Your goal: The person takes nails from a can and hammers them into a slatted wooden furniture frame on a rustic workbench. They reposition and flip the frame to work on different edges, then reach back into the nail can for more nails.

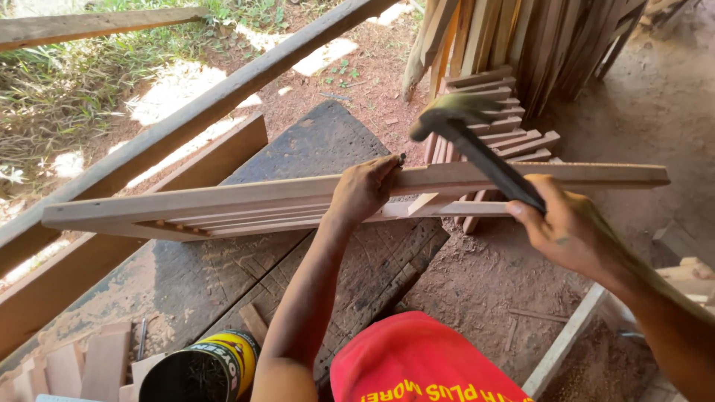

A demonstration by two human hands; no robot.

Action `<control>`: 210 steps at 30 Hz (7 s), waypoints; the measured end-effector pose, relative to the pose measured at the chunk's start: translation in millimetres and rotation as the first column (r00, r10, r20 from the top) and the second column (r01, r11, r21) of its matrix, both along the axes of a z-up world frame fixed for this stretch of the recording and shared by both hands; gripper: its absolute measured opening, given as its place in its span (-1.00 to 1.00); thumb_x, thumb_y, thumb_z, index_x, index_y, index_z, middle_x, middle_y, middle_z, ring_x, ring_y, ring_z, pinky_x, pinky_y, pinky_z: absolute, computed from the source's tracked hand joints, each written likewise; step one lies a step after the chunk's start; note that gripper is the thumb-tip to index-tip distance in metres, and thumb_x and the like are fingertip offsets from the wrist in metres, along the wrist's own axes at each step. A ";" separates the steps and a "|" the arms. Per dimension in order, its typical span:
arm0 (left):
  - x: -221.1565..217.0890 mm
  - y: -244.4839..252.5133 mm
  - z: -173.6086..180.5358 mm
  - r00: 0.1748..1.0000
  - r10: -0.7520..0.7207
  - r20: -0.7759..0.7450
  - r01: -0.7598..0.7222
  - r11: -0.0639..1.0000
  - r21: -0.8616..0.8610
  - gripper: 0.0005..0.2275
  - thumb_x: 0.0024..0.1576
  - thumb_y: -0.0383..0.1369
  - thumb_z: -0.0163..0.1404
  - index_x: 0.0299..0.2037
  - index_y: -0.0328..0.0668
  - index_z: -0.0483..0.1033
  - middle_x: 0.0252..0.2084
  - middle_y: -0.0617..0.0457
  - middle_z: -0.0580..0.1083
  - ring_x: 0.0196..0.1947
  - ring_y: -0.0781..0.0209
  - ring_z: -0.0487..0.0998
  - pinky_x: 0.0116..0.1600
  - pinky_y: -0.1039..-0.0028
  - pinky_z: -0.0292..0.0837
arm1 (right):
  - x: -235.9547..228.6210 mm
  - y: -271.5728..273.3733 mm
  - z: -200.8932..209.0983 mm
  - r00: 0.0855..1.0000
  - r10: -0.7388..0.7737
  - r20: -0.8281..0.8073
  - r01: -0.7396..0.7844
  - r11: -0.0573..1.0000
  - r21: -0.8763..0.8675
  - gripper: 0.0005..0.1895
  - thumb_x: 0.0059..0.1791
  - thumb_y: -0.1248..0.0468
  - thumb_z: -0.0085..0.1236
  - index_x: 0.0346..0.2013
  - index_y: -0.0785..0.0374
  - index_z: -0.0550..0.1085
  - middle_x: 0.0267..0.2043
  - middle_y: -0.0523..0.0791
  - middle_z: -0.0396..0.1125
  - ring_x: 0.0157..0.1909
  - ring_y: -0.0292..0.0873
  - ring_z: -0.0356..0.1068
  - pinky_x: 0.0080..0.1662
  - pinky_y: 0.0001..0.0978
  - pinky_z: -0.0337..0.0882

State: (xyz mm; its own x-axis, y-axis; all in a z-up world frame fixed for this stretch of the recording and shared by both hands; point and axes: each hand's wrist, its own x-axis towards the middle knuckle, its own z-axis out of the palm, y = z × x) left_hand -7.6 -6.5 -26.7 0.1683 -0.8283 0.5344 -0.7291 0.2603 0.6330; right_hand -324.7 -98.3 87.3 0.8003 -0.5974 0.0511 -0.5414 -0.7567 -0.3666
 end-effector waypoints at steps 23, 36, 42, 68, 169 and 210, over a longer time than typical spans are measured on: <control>3.4 0.7 7.9 0.995 -0.011 -0.097 0.015 0.999 0.040 -0.94 0.23 -0.45 0.00 -0.24 -0.16 0.55 -0.45 0.09 0.61 -0.65 0.28 0.54 -0.52 0.44 0.47 | -6.9 26.0 18.0 0.967 0.152 0.205 -0.142 0.988 -0.060 -0.70 0.06 0.30 -0.02 0.02 0.42 0.29 -0.64 -0.21 0.26 -0.83 -0.35 0.09 -0.83 -0.54 0.06; -1.5 1.6 2.1 0.999 -0.038 -0.017 0.039 0.999 0.033 -0.88 0.22 -0.47 0.00 -0.09 -0.18 0.57 -0.31 0.03 0.64 -0.56 0.24 0.60 -0.40 0.41 0.60 | -1.9 19.1 16.6 0.982 0.094 0.167 -0.086 0.995 -0.054 -0.68 0.05 0.31 0.03 0.06 0.42 0.34 -0.55 -0.11 0.32 -0.82 -0.31 0.16 -0.84 -0.51 0.11; -1.1 0.0 6.2 0.999 -0.032 -0.020 0.033 0.999 0.020 -0.92 0.22 -0.45 0.01 -0.16 -0.15 0.56 -0.34 0.07 0.63 -0.56 0.23 0.59 -0.40 0.40 0.57 | -66.7 37.7 81.9 0.730 -0.354 0.585 -0.013 0.848 0.530 -0.53 -0.12 0.49 -0.04 0.07 0.12 0.31 0.02 -0.17 0.35 -0.02 -0.32 0.48 0.26 -0.51 0.65; 18.1 18.8 17.8 0.944 0.011 -0.330 0.003 0.999 0.043 -0.88 0.19 -0.58 0.01 -0.11 -0.35 0.55 -0.26 -0.04 0.64 -0.40 0.24 0.63 -0.30 0.54 0.58 | -25.5 45.5 -13.9 0.868 -0.313 -0.385 0.388 0.912 0.134 -0.62 0.08 0.09 -0.04 0.10 0.23 0.32 -0.44 0.08 0.54 -0.60 -0.01 0.55 -0.53 -0.10 0.56; 20.1 25.6 -3.9 0.978 0.123 0.169 -0.134 0.989 0.059 -0.92 0.33 -0.30 -0.10 -0.18 0.01 0.43 -0.55 0.17 0.41 -0.67 0.32 0.34 -0.56 0.40 0.25 | 25.6 7.4 25.6 0.968 0.238 0.078 -0.235 0.971 -0.044 -0.67 0.11 0.23 -0.11 0.09 0.40 0.26 -0.63 -0.15 0.24 -0.84 -0.33 0.10 -0.87 -0.48 0.07; 239.7 166.6 -58.2 0.581 0.717 0.386 -0.774 0.633 -0.010 -0.85 0.34 -0.41 -0.13 -0.31 0.01 0.40 -0.55 0.18 0.36 -0.53 0.22 0.35 -0.09 0.28 0.40 | -70.7 36.9 -118.2 0.785 -0.609 0.110 0.269 0.496 0.825 -0.70 0.18 0.06 -0.08 -0.21 0.25 0.30 -0.51 -0.09 0.28 -0.61 -0.21 0.24 -0.56 -0.38 0.30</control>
